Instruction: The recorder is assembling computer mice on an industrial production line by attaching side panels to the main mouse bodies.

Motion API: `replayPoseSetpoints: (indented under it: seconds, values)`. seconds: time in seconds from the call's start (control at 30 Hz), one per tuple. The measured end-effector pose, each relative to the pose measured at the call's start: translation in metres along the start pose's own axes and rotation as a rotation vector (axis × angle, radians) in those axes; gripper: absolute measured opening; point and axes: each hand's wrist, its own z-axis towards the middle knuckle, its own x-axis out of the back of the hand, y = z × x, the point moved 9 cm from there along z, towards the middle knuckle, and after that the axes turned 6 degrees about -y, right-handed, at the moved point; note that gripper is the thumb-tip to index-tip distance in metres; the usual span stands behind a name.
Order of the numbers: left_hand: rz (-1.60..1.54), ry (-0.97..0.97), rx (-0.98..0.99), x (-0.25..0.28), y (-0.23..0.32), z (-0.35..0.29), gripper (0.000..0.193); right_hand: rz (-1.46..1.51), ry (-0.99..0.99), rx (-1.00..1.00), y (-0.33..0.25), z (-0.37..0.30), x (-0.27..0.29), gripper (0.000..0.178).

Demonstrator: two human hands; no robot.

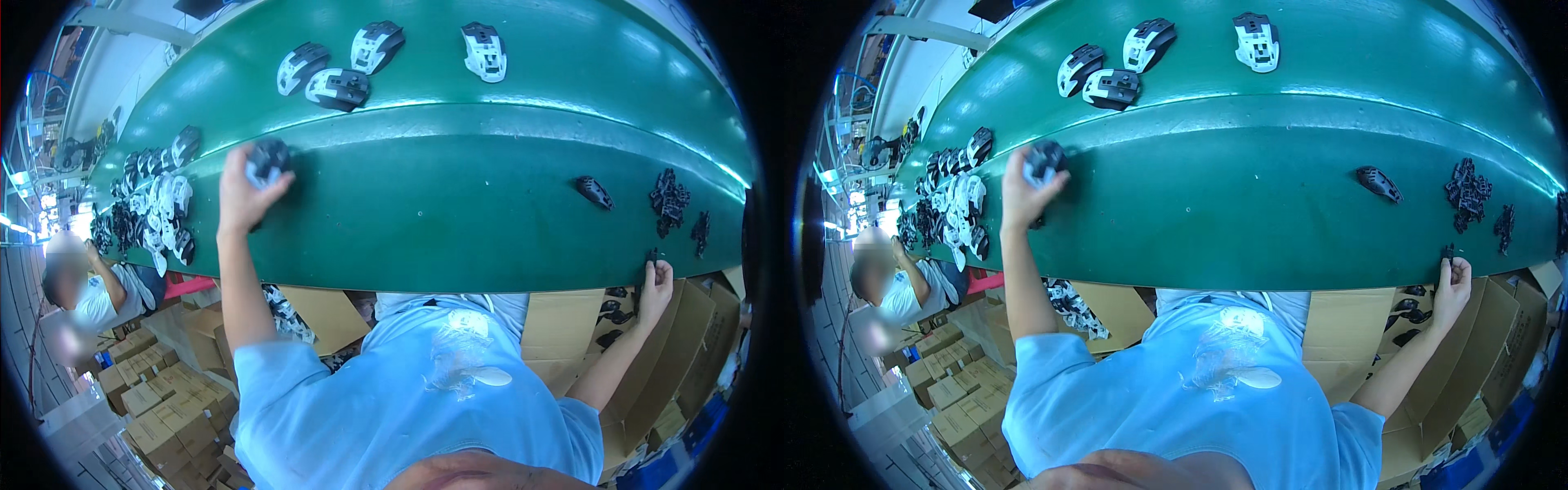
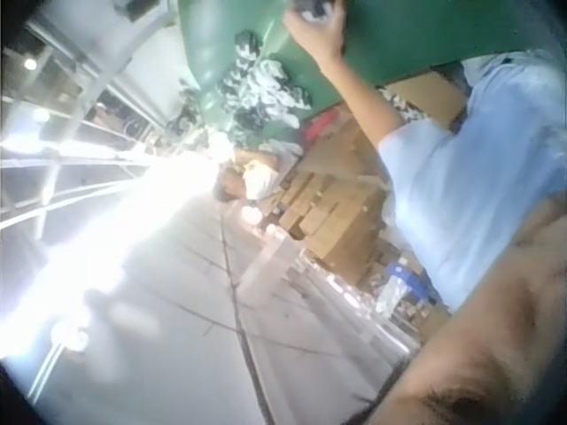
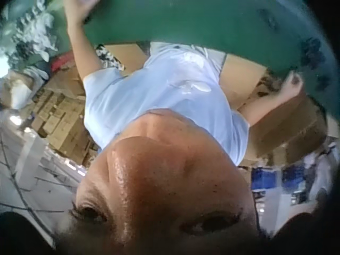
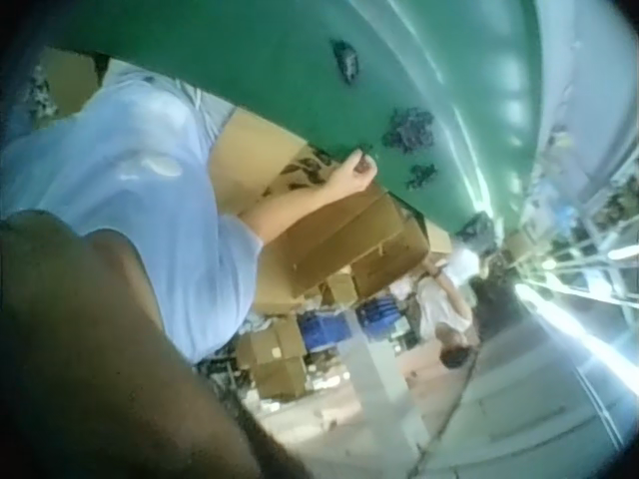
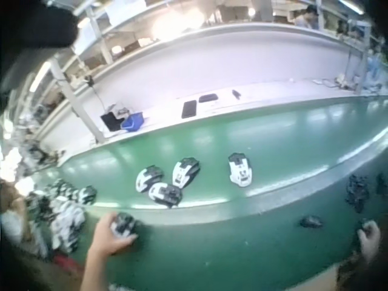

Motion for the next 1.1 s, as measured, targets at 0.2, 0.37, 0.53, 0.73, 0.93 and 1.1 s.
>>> replayPoseSetpoints:
  seconds: [0.2, 0.37, 0.53, 0.73, 0.93, 1.1]
  values:
    - [0.235, -0.052, -0.088, -0.018, 0.016, -0.023, 0.077, 0.287, 0.103, 0.02, 0.014, -0.003, 0.01, 0.013]
    - [0.214, 0.101, -0.295, 0.004, 0.062, 0.021, 0.084, 0.385, 0.139, 0.088, -0.044, -0.017, 0.005, 0.022]
    - [0.464, -0.053, -0.063, -0.057, 0.138, 0.174, 0.092, 0.462, 0.131, 0.191, -0.098, -0.024, -0.008, 0.019]
    - [0.295, -0.32, -0.233, -0.126, 0.159, 0.219, 0.071, 0.613, -0.053, 0.224, -0.125, -0.072, -0.031, 0.017]
    - [0.496, -0.33, -0.749, -0.132, 0.222, 0.136, 0.07, 0.672, -0.382, 0.148, -0.193, -0.087, -0.111, 0.018]
    - [-0.143, -0.055, -0.336, -0.131, 0.192, 0.169, 0.064, 0.882, -0.528, 0.05, -0.241, -0.074, -0.18, 0.019]
